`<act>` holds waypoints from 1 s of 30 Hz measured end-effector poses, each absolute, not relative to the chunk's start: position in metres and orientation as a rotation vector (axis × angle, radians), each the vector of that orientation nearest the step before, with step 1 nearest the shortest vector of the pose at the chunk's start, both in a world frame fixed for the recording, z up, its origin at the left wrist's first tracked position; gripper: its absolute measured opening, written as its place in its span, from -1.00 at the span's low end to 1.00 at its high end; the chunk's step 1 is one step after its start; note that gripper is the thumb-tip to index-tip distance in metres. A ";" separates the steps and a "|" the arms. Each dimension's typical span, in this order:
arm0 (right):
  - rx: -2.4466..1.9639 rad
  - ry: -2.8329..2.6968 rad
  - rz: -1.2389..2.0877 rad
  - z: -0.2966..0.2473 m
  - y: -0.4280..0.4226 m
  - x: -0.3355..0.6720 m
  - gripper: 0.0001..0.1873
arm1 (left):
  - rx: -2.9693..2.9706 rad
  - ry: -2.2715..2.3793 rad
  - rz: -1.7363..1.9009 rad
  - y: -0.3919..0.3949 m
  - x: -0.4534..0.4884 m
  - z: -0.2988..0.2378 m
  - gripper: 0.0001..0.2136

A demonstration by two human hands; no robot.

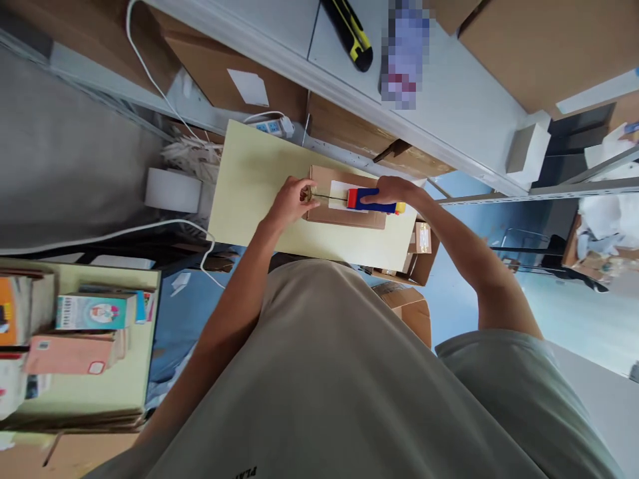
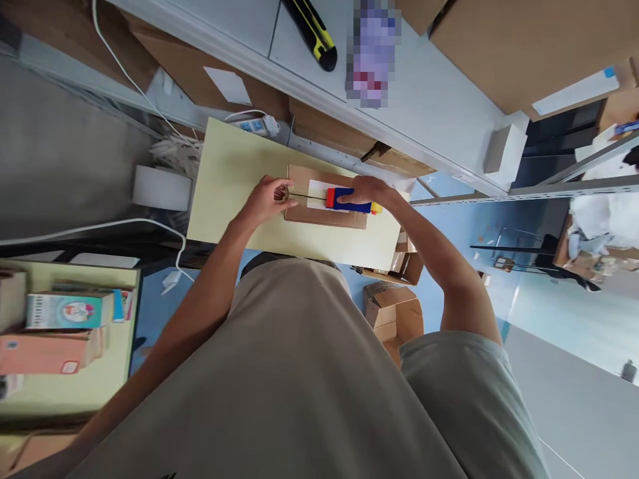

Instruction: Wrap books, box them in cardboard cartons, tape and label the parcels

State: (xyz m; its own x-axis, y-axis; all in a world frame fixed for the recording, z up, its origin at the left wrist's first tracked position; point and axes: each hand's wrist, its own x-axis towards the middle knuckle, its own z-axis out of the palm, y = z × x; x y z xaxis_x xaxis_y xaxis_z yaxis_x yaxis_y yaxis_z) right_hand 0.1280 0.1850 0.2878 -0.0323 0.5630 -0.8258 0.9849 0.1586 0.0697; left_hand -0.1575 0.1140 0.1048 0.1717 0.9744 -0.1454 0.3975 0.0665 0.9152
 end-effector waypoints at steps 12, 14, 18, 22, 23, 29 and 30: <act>1.567 2.000 -1.022 0.235 0.179 0.168 -0.09 | 0.851 1.854 1.066 0.097 -0.122 0.097 -0.76; 1.588 1.989 -1.072 0.233 0.181 0.184 -0.16 | 0.839 1.879 1.056 0.099 -0.124 0.098 -0.76; 1.723 1.977 -1.163 0.235 0.180 0.248 -0.17 | 0.859 1.937 1.042 0.101 -0.124 0.102 -0.78; 1.907 1.816 -1.045 0.245 0.171 0.325 -0.08 | 0.866 1.983 1.020 0.103 -0.121 0.105 -0.80; 1.873 1.790 -1.028 0.247 0.167 0.339 -0.08 | 0.865 1.984 1.020 0.104 -0.121 0.105 -0.80; 1.601 1.795 -0.923 0.235 0.152 0.338 -0.14 | 0.872 1.996 0.958 0.109 -0.122 0.110 -0.78; 1.602 1.790 -0.892 0.230 0.150 0.328 -0.14 | 0.872 2.003 0.944 0.109 -0.122 0.111 -0.77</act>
State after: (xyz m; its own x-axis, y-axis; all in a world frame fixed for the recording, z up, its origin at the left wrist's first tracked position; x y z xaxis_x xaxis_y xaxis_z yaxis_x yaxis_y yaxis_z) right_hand 0.3285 0.1497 0.2304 -0.1191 0.6116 -0.7822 0.9927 0.0599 -0.1043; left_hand -0.1219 0.1095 0.1107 -0.4918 0.8053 -0.3310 0.2574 0.4977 0.8283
